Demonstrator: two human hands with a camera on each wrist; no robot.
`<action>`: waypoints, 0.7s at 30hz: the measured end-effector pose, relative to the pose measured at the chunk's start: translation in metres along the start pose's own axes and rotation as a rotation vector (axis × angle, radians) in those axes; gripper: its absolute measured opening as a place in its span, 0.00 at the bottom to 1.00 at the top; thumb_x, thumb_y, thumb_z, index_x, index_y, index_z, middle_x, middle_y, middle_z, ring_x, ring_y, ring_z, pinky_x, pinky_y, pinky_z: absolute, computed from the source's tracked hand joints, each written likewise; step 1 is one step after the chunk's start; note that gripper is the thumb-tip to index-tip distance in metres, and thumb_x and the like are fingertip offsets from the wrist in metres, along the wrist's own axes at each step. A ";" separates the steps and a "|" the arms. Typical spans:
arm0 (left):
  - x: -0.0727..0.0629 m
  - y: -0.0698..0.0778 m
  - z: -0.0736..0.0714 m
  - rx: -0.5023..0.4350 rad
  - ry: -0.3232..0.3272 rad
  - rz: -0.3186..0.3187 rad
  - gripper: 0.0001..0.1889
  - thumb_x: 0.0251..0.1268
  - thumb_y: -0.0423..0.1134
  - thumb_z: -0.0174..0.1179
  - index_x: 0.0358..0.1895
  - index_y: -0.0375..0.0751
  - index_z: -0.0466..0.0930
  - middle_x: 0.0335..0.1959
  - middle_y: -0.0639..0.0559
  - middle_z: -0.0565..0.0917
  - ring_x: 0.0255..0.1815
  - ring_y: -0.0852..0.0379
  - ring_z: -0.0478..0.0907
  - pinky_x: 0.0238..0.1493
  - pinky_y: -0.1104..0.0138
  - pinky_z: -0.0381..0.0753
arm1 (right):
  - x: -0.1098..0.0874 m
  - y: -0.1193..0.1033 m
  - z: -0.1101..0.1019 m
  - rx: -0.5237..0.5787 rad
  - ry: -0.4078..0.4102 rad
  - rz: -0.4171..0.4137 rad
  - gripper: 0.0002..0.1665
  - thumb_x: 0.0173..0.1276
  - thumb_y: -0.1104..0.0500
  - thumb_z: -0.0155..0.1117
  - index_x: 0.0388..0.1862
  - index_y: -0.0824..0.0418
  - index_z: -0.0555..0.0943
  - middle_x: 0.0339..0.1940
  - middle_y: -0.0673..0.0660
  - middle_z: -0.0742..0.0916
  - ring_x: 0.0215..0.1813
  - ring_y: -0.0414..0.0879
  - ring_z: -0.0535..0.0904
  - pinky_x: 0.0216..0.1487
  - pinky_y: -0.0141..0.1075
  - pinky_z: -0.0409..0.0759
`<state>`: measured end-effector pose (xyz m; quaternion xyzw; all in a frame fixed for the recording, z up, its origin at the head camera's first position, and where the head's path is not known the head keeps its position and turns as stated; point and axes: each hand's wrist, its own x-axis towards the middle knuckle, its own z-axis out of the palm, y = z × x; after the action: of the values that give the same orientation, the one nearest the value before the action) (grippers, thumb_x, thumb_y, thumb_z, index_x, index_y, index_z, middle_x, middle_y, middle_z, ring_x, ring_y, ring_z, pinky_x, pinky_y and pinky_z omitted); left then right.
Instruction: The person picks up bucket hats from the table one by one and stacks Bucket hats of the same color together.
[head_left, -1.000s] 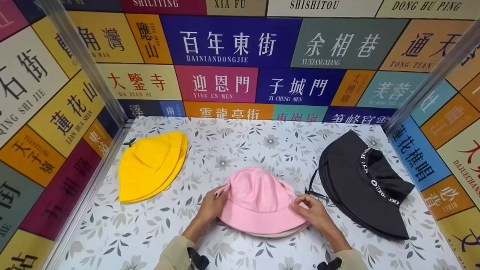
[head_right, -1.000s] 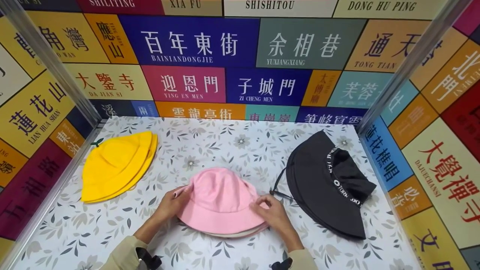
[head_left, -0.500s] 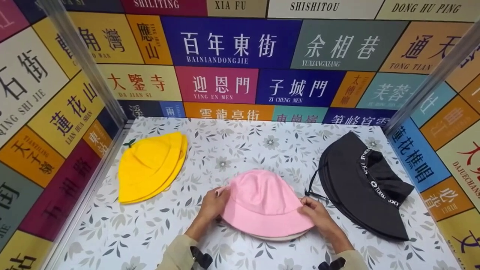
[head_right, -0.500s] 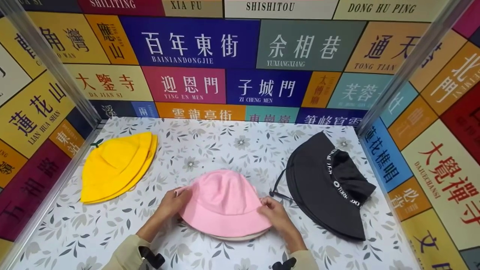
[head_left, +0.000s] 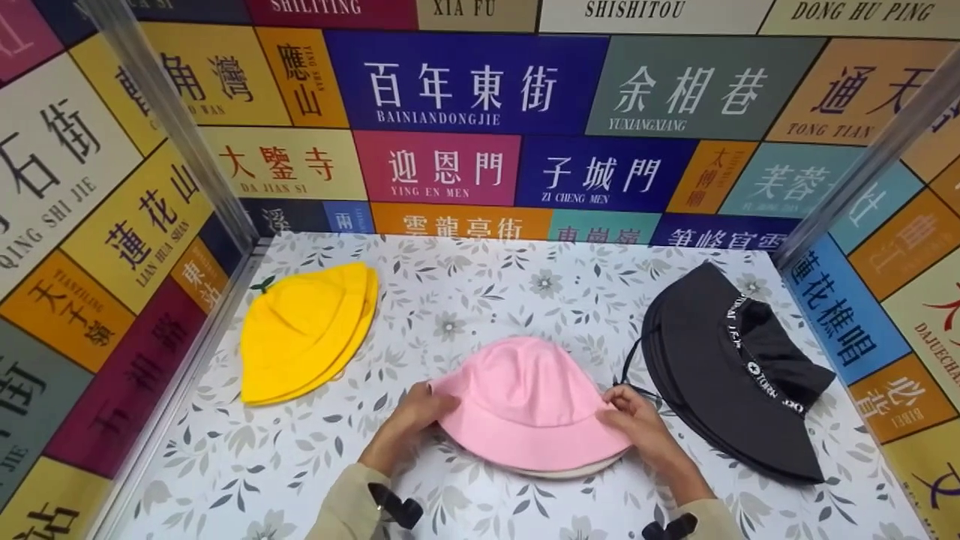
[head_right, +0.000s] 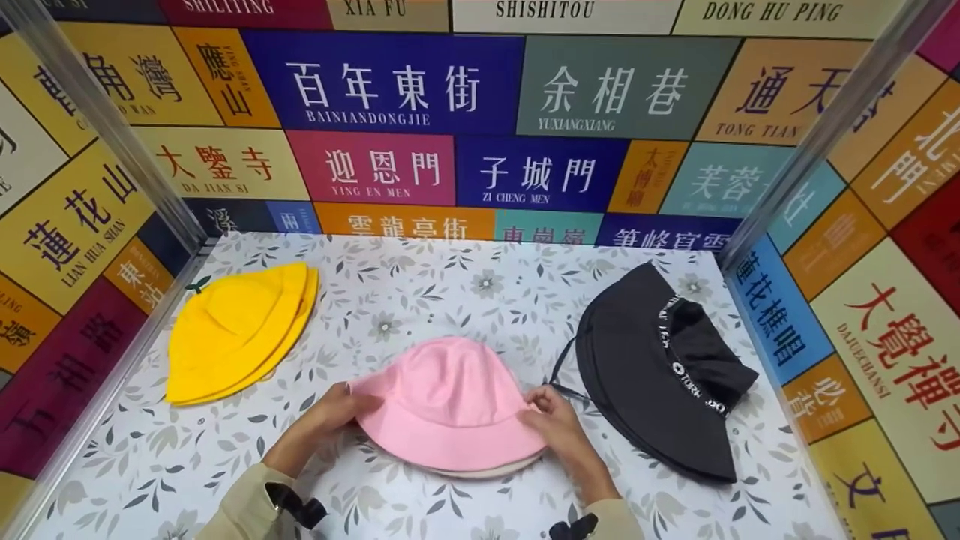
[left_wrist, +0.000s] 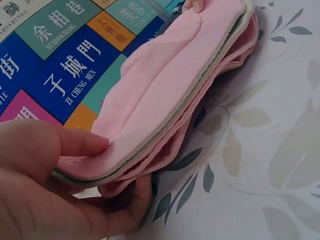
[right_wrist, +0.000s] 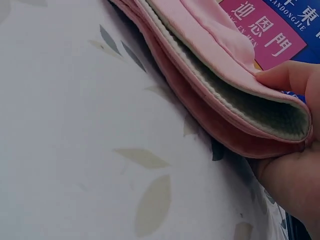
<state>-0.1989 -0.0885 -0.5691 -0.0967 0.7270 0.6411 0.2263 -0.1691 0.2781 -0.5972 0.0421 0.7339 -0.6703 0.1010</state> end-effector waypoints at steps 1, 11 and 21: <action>0.000 0.000 0.000 -0.017 -0.012 -0.001 0.32 0.54 0.37 0.63 0.63 0.24 0.70 0.56 0.37 0.79 0.52 0.50 0.76 0.65 0.58 0.73 | 0.001 -0.001 -0.001 -0.017 -0.007 -0.001 0.17 0.65 0.68 0.65 0.48 0.71 0.71 0.39 0.50 0.85 0.35 0.40 0.79 0.36 0.30 0.80; 0.005 0.011 0.000 -0.019 0.056 -0.014 0.25 0.54 0.26 0.62 0.58 0.21 0.74 0.52 0.36 0.81 0.46 0.50 0.77 0.57 0.61 0.80 | 0.012 -0.019 -0.009 -0.359 -0.134 -0.149 0.21 0.63 0.65 0.71 0.52 0.72 0.75 0.53 0.70 0.83 0.54 0.50 0.80 0.47 0.28 0.79; 0.036 0.036 0.002 0.155 0.233 0.153 0.23 0.58 0.30 0.63 0.58 0.25 0.79 0.55 0.31 0.84 0.49 0.49 0.82 0.63 0.54 0.80 | 0.041 -0.045 0.006 -0.330 0.042 -0.159 0.14 0.65 0.76 0.59 0.50 0.73 0.75 0.56 0.73 0.81 0.51 0.57 0.81 0.46 0.36 0.81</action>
<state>-0.2457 -0.0754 -0.5540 -0.0972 0.8009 0.5826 0.0978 -0.2178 0.2646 -0.5625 -0.0193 0.8370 -0.5455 0.0379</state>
